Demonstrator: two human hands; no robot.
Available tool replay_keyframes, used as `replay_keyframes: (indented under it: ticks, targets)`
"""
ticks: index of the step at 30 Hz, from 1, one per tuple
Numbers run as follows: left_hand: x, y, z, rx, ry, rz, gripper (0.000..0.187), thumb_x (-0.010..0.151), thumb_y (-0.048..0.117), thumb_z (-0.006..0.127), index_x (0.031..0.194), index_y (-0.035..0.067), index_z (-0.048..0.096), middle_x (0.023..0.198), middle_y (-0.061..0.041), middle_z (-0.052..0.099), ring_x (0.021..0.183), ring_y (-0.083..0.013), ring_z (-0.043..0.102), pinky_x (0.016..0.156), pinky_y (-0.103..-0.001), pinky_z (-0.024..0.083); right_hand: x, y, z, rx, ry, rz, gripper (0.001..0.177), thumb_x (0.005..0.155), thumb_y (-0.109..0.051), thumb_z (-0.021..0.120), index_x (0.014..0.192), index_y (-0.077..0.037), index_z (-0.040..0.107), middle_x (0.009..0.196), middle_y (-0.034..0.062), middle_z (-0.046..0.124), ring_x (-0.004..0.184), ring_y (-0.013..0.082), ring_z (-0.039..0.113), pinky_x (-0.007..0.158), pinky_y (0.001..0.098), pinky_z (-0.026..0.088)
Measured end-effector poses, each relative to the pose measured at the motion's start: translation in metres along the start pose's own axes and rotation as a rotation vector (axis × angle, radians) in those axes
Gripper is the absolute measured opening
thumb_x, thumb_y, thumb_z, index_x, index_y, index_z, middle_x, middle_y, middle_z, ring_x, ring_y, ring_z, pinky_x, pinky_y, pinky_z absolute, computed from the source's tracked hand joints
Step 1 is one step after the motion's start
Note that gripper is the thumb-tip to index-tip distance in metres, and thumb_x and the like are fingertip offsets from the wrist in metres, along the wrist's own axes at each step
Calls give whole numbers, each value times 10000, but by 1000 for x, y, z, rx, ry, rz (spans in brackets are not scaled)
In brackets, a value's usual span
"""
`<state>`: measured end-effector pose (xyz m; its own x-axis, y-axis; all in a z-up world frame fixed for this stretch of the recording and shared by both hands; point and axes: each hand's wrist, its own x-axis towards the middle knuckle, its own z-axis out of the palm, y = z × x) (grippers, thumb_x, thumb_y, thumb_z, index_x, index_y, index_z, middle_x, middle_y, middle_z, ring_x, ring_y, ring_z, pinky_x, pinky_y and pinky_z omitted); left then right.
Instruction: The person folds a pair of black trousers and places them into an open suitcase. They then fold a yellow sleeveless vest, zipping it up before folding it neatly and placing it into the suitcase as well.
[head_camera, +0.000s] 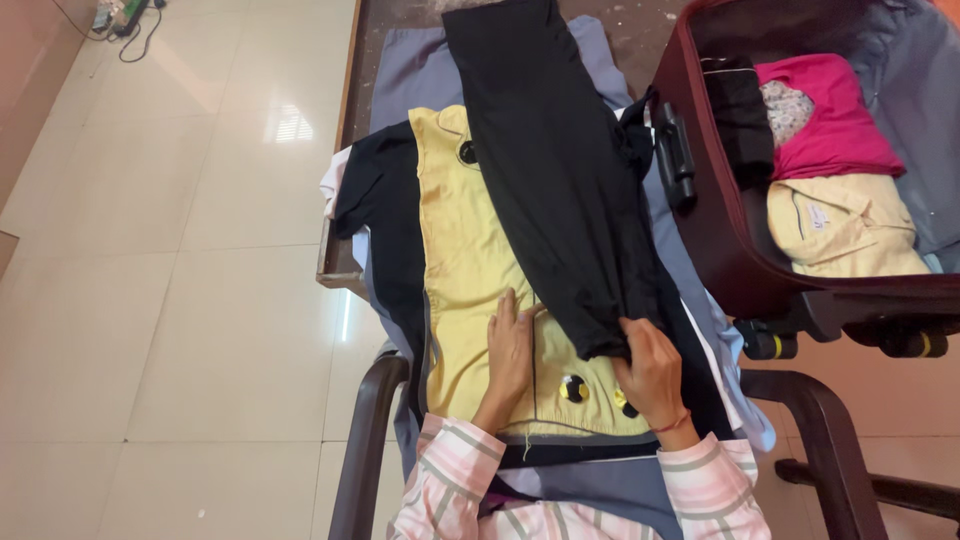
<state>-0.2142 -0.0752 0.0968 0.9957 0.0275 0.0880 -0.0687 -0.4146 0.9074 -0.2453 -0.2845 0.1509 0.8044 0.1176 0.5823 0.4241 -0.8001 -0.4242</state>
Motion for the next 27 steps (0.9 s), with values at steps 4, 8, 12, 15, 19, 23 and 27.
replay_keyframes:
  ticks: [4, 8, 12, 15, 19, 23, 27]
  targets:
    - [7, 3, 1, -285, 16, -225, 610, 1054, 463, 395, 1338, -20, 638, 1479, -226, 572, 1383, -306, 514, 1153, -389, 339, 0, -15, -12, -1, -60, -136, 475, 640, -13, 783, 1095, 3, 648, 944, 127, 660, 854, 328, 663, 762, 392, 535]
    - [47, 7, -7, -717, -200, -201, 662, 1007, 382, 613, 1500, -40, 479, 1497, -204, 569, 1331, -234, 553, 1106, -292, 409, 7, -26, -14, -9, -219, -213, 538, 603, -85, 840, 1109, -18, 671, 914, 102, 644, 810, 297, 640, 738, 382, 520]
    - [46, 3, -6, -546, -305, -89, 905, 876, 143, 736, 1581, -19, 193, 1526, -191, 466, 1370, -230, 496, 1123, -322, 394, 5, -34, -18, -44, -280, -200, 583, 575, -103, 850, 1127, -24, 679, 891, 97, 625, 800, 288, 625, 734, 380, 509]
    - [22, -2, -19, -573, -268, 23, 1002, 862, 76, 720, 1626, 8, 77, 1566, -188, 405, 1393, -228, 477, 1123, -325, 407, 3, -44, -22, -50, -292, -183, 598, 564, -115, 845, 1133, -32, 680, 887, 99, 627, 802, 291, 629, 733, 386, 509]
    - [-18, 10, -65, -56, -232, -216, 983, 908, 155, 718, 1680, 175, 109, 1082, -294, 612, 978, -363, 638, 857, -413, 504, -4, -77, -22, 118, -464, -109, 550, 698, -251, 851, 1176, -38, 683, 927, 105, 643, 866, 305, 652, 775, 396, 523]
    - [-51, 18, -108, 388, -114, -201, 761, 913, 268, 706, 1572, 290, 327, 760, -200, 720, 740, -389, 702, 648, -480, 517, -8, -107, -36, 366, -553, -207, 650, 746, -320, 807, 1292, 2, 662, 1195, 196, 648, 1060, 386, 638, 895, 439, 499]
    - [-77, 13, -135, 437, -209, -426, 567, 935, 272, 599, 1488, 318, 485, 845, -107, 768, 778, -339, 764, 736, -435, 551, -7, -94, -49, 497, -624, 91, 459, 861, -278, 759, 1275, -93, 691, 1309, 151, 647, 1180, 330, 645, 967, 419, 512]
